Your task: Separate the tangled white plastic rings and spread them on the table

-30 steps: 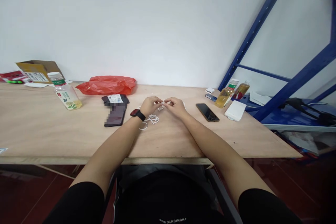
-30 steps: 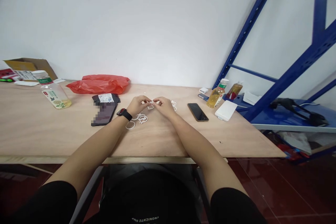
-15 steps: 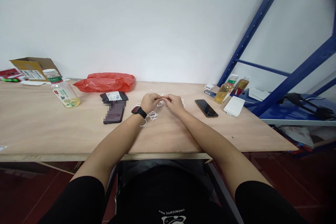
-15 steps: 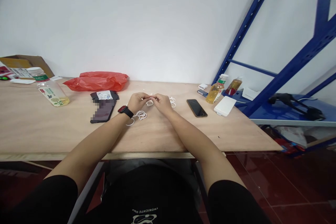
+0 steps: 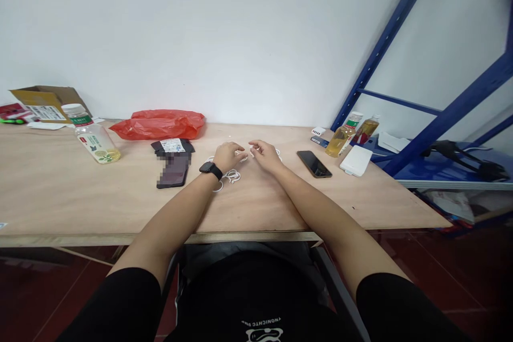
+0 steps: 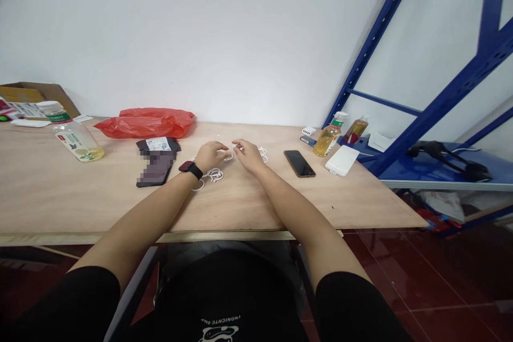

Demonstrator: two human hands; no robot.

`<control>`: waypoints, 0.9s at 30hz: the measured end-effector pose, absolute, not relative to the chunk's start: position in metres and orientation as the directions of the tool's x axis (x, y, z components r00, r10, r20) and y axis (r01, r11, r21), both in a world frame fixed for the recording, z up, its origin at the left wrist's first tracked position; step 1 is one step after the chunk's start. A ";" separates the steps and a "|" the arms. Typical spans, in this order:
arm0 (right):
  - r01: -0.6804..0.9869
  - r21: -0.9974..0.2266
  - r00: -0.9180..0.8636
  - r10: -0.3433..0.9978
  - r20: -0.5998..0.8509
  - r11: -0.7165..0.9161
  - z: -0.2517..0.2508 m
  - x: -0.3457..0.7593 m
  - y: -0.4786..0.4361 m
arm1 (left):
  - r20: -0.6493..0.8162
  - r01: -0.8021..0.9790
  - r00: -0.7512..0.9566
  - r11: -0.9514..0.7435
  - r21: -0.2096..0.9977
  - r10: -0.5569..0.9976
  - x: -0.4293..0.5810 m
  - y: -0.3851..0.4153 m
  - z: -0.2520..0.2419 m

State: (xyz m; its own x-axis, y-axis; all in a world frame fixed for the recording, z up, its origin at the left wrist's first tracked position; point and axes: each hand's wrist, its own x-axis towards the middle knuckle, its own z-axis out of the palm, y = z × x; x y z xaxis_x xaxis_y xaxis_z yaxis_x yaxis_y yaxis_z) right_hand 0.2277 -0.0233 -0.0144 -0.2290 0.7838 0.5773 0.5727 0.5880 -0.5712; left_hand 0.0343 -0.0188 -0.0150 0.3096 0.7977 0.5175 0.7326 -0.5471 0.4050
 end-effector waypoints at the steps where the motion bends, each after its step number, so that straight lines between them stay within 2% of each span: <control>1: 0.621 -0.525 -0.234 0.777 0.585 0.582 -0.014 0.232 -0.022 | 0.486 0.770 0.326 -0.526 0.362 0.811 0.033 -0.018 -0.018; 4: 0.765 -0.391 -0.235 0.787 0.570 0.511 -0.012 0.244 -0.020 | 0.362 0.850 0.351 -0.456 0.262 0.863 0.032 -0.017 -0.025; 8: 0.859 -0.317 -0.199 0.832 0.517 0.403 -0.010 0.251 -0.021 | 0.298 0.863 0.354 -0.432 0.261 0.887 0.030 -0.016 -0.028; 16: 0.714 -0.220 -0.519 0.713 0.472 0.665 -0.014 0.229 -0.031 | 0.428 0.810 0.414 -0.540 0.230 0.804 0.030 -0.019 -0.020; 21: 0.677 -0.333 -0.446 0.726 0.524 0.656 -0.017 0.225 -0.028 | 0.462 0.779 0.428 -0.576 0.248 0.777 0.032 -0.026 -0.010; 27: 0.493 -0.655 -0.243 0.814 0.528 0.572 -0.025 0.222 -0.020 | 0.540 0.740 0.413 -0.616 0.270 0.733 0.036 -0.031 -0.002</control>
State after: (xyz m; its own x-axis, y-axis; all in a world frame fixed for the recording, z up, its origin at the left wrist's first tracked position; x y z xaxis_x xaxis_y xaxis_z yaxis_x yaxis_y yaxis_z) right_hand 0.2217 -0.0202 -0.0250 -0.2426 0.8140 0.5277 0.4934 0.5719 -0.6553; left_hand 0.0359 -0.0312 -0.0016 0.4132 0.7331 0.5402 0.7398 -0.6161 0.2704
